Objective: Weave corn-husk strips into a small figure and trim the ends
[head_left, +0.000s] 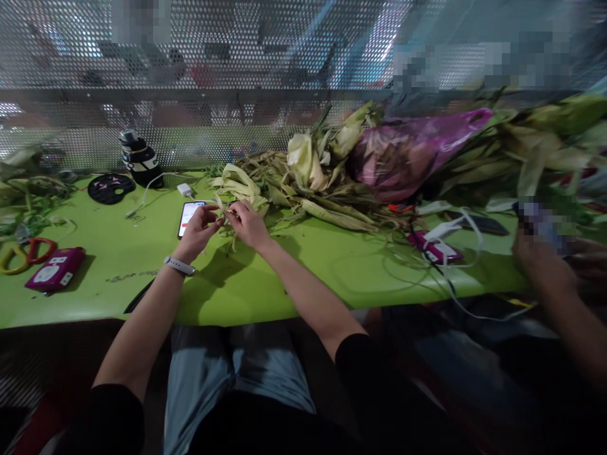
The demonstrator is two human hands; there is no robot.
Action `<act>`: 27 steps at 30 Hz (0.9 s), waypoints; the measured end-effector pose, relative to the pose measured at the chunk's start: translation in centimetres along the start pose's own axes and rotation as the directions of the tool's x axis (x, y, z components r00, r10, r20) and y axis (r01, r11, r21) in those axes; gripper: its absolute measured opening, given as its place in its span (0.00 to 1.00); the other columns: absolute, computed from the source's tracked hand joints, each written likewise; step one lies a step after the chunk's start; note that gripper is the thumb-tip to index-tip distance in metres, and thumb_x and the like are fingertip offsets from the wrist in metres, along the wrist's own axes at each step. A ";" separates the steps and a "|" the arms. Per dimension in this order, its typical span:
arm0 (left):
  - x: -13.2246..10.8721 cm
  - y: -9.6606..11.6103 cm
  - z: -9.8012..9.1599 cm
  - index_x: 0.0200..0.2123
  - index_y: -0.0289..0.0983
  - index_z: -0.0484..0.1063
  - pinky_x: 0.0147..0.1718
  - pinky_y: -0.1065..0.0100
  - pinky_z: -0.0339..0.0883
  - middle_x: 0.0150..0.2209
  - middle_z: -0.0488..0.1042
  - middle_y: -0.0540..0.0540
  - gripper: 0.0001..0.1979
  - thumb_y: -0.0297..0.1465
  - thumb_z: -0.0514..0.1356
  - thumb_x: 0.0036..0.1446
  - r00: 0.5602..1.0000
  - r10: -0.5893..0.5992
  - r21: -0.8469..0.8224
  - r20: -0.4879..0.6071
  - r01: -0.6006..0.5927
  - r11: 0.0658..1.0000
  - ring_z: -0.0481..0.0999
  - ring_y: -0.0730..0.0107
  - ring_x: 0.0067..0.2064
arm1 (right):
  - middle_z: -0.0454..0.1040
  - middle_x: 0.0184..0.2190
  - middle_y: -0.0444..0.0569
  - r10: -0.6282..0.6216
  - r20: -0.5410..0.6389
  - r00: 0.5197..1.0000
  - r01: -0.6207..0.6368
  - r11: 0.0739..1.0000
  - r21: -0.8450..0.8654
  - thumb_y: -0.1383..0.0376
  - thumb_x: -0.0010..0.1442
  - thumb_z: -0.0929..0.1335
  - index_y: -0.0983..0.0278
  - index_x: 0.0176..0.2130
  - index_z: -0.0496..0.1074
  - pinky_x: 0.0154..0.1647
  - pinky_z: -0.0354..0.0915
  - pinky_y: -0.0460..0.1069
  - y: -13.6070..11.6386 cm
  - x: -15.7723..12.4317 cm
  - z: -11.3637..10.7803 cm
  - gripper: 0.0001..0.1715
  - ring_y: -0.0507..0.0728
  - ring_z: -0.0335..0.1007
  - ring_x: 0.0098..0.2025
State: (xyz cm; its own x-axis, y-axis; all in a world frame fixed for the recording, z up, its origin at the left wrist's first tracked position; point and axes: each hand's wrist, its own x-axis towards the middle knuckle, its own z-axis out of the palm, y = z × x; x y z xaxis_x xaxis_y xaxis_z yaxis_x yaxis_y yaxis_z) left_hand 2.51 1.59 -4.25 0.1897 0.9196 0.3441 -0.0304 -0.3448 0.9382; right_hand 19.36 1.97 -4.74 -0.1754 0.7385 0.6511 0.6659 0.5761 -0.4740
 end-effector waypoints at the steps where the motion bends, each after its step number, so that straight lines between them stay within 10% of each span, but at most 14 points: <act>1: 0.0 0.0 0.0 0.44 0.38 0.68 0.40 0.70 0.67 0.33 0.70 0.50 0.18 0.27 0.66 0.50 1.000 0.004 0.021 0.004 -0.004 1.000 0.71 0.75 0.36 | 0.72 0.43 0.54 0.011 0.000 1.000 -0.011 1.000 -0.008 0.53 0.69 0.58 0.63 0.42 0.70 0.44 0.64 0.49 0.0 0.0 0.0 0.20 0.57 0.69 0.44; 13: 0.0 -0.2 -0.2 0.37 0.37 0.70 0.34 0.72 0.64 0.32 0.70 0.50 0.13 0.22 0.62 0.45 0.994 0.056 -0.046 -0.090 -0.060 0.997 0.69 0.74 0.34 | 0.74 0.32 0.47 0.138 0.061 0.989 -0.150 0.954 0.260 0.47 0.67 0.58 0.62 0.41 0.66 0.36 0.64 0.48 0.0 0.0 0.6 0.23 0.55 0.71 0.33; 20: -0.4 -0.6 0.9 0.38 0.40 0.72 0.35 0.72 0.67 0.41 0.73 0.48 0.08 0.33 0.62 0.53 0.966 -0.157 -0.183 -0.207 0.120 0.976 0.72 0.73 0.39 | 0.73 0.28 0.45 0.190 0.009 0.982 -0.181 0.917 0.354 0.44 0.64 0.61 0.62 0.37 0.66 0.34 0.63 0.48 -0.6 -0.3 1.3 0.24 0.54 0.69 0.30; 27: -0.7 -0.7 2.0 0.39 0.37 0.73 0.35 0.69 0.67 0.33 0.74 0.47 0.17 0.45 0.64 0.55 0.999 0.032 -0.018 -0.025 -0.032 0.999 0.72 0.72 0.35 | 0.74 0.32 0.47 0.245 -0.041 0.969 -0.202 0.873 0.443 0.42 0.63 0.60 0.61 0.37 0.64 0.36 0.66 0.49 -0.5 -0.4 1.6 0.26 0.55 0.71 0.34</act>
State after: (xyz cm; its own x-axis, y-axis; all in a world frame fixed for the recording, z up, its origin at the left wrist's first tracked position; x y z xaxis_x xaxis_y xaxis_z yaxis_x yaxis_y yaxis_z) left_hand 4.36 0.84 -5.24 0.1640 0.9127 0.3743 -0.0540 -0.3705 0.9272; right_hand 17.92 1.94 -5.69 0.0233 0.8422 0.5386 0.2954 0.5089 -0.8086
